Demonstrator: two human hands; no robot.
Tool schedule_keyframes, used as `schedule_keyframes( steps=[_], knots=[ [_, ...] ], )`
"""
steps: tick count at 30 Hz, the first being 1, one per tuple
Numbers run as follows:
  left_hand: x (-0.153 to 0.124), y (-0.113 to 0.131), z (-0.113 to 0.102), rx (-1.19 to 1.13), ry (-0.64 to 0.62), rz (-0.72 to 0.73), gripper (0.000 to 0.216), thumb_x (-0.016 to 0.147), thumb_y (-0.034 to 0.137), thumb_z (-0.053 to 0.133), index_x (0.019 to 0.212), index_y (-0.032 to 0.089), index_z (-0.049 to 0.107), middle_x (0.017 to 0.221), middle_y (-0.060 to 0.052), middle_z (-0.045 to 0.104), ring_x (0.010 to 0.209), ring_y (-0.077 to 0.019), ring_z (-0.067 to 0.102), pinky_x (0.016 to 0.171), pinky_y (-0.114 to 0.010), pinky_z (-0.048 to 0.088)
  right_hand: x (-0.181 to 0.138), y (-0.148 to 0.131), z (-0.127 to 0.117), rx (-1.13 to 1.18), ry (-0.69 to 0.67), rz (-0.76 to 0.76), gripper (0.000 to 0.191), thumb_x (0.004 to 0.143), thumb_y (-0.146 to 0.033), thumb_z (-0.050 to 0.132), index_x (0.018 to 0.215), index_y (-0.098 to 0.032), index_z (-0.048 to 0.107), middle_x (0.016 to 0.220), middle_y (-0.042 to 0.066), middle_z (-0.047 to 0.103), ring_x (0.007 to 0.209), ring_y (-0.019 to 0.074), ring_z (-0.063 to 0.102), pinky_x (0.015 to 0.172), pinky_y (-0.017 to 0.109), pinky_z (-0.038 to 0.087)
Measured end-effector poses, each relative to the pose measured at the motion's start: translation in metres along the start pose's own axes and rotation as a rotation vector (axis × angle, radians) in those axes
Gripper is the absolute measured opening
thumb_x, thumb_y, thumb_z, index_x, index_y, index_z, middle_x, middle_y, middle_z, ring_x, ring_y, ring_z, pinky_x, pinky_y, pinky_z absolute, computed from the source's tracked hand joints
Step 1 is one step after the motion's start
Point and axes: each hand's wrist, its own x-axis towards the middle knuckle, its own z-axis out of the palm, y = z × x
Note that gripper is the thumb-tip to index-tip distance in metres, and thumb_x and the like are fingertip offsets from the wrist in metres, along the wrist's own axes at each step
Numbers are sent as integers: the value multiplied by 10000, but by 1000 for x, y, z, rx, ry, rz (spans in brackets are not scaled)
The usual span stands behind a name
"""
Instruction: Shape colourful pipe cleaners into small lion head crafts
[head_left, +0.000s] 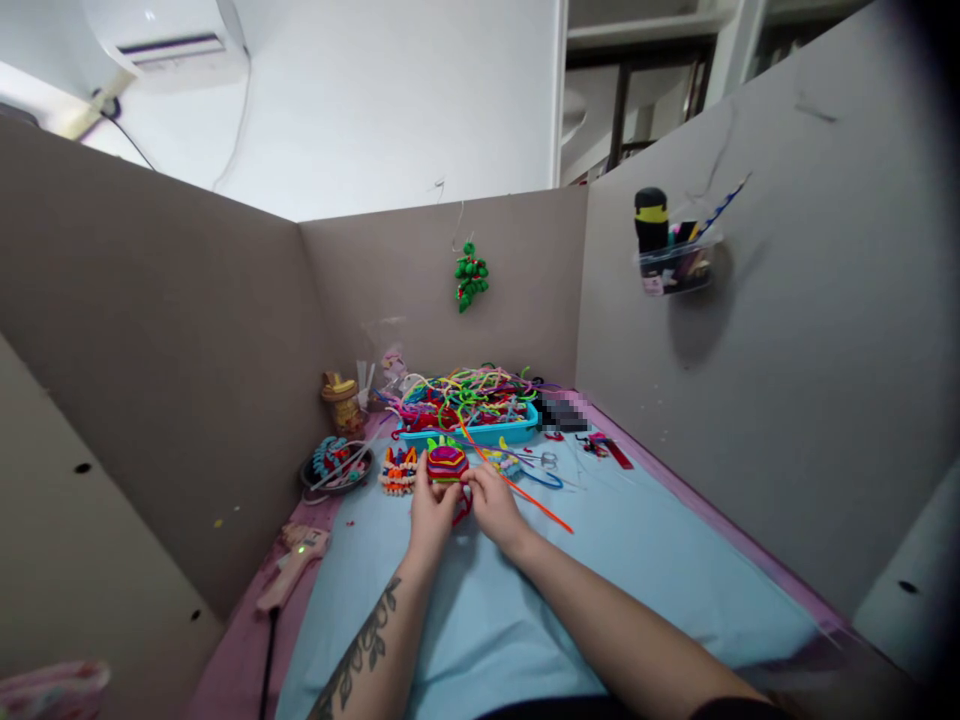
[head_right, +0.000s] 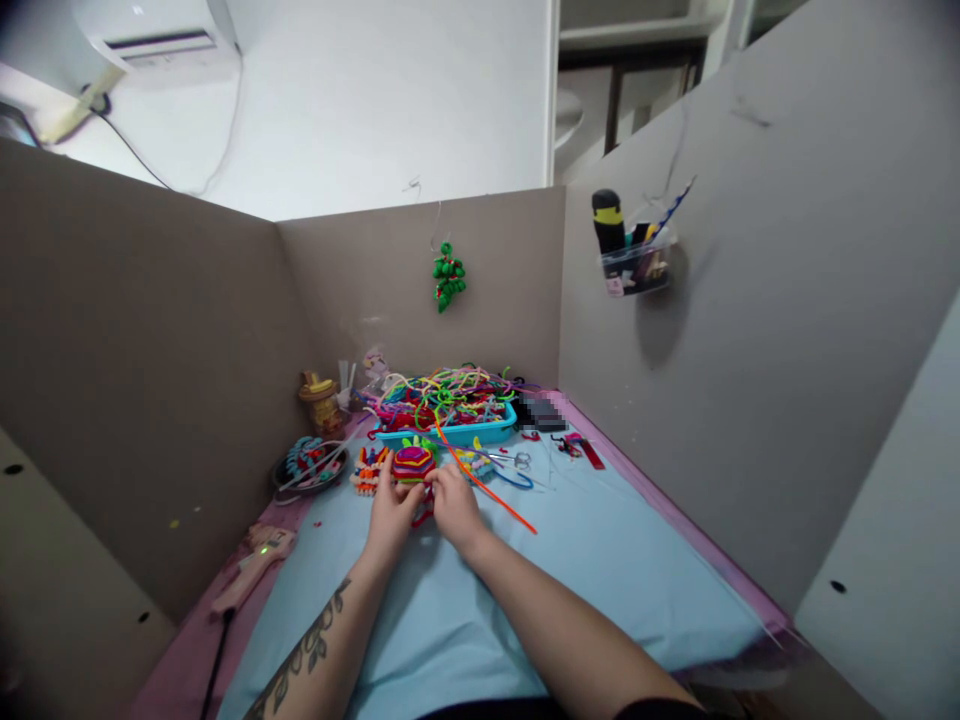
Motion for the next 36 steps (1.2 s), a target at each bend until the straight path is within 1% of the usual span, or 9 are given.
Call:
schedule_keyframes(
  steps=[3, 8, 12, 17, 22, 25, 27, 30, 36],
  knots=[
    [1, -1, -2, -4, -10, -2, 887, 634, 209, 681, 1384, 171, 209, 621, 18, 631, 521, -107, 581, 558, -203, 446, 1, -1, -3, -35, -20, -26, 259, 791, -83, 378, 790, -187, 614, 802, 47, 548, 789, 177, 544, 726, 298, 440],
    [0, 5, -4, -68, -7, -87, 957, 579, 246, 729, 1375, 169, 203, 519, 56, 588, 448, -100, 534, 495, -187, 415, 3, -2, -7, -57, -29, -62, 259, 813, -85, 372, 791, -188, 608, 805, 44, 541, 797, 173, 537, 729, 293, 431],
    [0, 5, -6, -105, -8, -124, 987, 552, 258, 757, 1372, 167, 216, 518, 42, 596, 444, -105, 542, 494, -195, 409, 3, -3, -8, -76, -41, -63, 249, 808, -68, 381, 791, -179, 603, 801, 42, 536, 792, 168, 532, 723, 285, 426],
    [1, 6, -8, -97, -1, -144, 1068, 546, 285, 770, 1407, 170, 149, 535, 38, 608, 454, -103, 544, 508, -204, 415, 0, -2, -9, -122, -73, -100, 256, 818, -56, 385, 850, -177, 609, 822, 47, 531, 789, 162, 525, 709, 271, 416],
    [3, 10, -10, -40, -40, -127, 1115, 584, 306, 756, 1426, 144, 43, 481, 53, 577, 412, -87, 497, 459, -181, 372, -1, -4, -11, -164, -121, -113, 268, 814, -43, 402, 872, -186, 621, 848, 52, 538, 798, 157, 522, 707, 256, 407],
    [4, 9, -12, -32, -41, -116, 1103, 586, 290, 755, 1425, 139, 54, 478, 50, 580, 394, -80, 478, 435, -170, 346, -1, -7, -12, -189, -135, -123, 269, 802, -35, 419, 859, -194, 628, 835, 45, 539, 786, 153, 519, 699, 247, 401],
    [4, 8, -13, -53, -25, -120, 1091, 581, 274, 757, 1423, 148, 75, 495, 45, 590, 390, -74, 476, 436, -168, 343, -1, -9, -12, -200, -134, -130, 273, 795, -29, 426, 860, -199, 630, 831, 41, 538, 782, 151, 519, 697, 242, 399],
    [4, 7, -13, -69, -15, -118, 1079, 594, 271, 748, 1423, 163, 66, 502, 50, 592, 391, -67, 474, 447, -167, 348, -1, -10, -12, -206, -127, -135, 287, 790, -21, 427, 883, -202, 629, 835, 38, 538, 780, 148, 519, 693, 237, 401],
    [5, 9, -13, 47, 16, -61, 1095, 595, 318, 741, 1425, 132, 51, 482, 66, 575, 410, -78, 495, 449, -166, 353, -5, -10, -10, -274, -116, -162, 279, 806, -40, 431, 894, -202, 640, 813, 43, 539, 758, 152, 515, 688, 247, 404]
  ],
)
